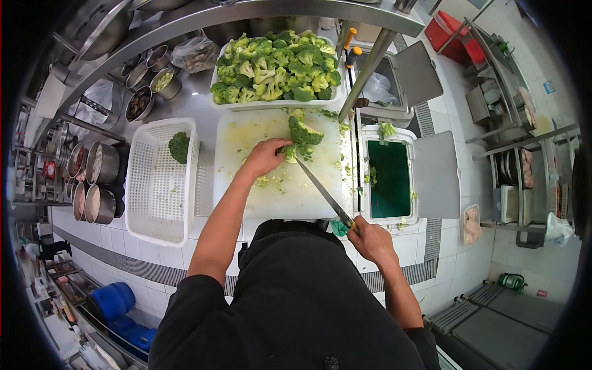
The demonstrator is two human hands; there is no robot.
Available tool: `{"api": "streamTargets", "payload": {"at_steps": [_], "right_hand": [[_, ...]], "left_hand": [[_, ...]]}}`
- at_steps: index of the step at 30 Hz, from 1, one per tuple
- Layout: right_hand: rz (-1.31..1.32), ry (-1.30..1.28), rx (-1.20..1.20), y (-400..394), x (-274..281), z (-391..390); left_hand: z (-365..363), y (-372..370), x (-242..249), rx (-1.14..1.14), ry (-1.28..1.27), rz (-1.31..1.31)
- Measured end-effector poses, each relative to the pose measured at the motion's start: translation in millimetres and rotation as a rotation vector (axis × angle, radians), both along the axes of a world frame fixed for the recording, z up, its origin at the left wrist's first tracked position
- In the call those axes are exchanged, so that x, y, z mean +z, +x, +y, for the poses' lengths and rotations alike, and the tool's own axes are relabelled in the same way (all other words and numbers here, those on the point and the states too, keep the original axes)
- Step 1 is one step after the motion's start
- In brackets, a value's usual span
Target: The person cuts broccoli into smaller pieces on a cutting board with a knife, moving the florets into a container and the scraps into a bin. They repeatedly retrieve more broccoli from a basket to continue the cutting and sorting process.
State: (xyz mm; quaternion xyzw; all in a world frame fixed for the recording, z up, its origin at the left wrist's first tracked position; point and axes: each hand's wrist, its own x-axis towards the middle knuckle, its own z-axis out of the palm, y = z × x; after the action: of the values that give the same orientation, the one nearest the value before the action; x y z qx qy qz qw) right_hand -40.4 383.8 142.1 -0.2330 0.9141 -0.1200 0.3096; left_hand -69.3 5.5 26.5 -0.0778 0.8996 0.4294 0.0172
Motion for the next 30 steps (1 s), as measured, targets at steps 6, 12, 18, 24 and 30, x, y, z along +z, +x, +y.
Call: {"api": "streamTargets", "payload": {"at_steps": [6, 12, 18, 24, 30], "right_hand": [[0.013, -0.021, -0.012, 3, 4, 1], [0.057, -0.029, 0.031, -1, -1, -3], [0.085, -0.031, 0.061, -7, 1, -11], [0.078, -0.025, 0.101, -5, -24, -23], [0.069, -0.058, 0.115, -13, -55, -32]], "left_hand": [[-6, -7, 16, -0.067, -0.109, -0.137], [-4, -11, 17, 0.028, 0.007, -0.128], [-3, -9, 3, 0.048, 0.014, -0.038], [0, -6, 5, 0.046, -0.046, -0.011], [-2, -7, 6, 0.044, -0.027, -0.036]]}}
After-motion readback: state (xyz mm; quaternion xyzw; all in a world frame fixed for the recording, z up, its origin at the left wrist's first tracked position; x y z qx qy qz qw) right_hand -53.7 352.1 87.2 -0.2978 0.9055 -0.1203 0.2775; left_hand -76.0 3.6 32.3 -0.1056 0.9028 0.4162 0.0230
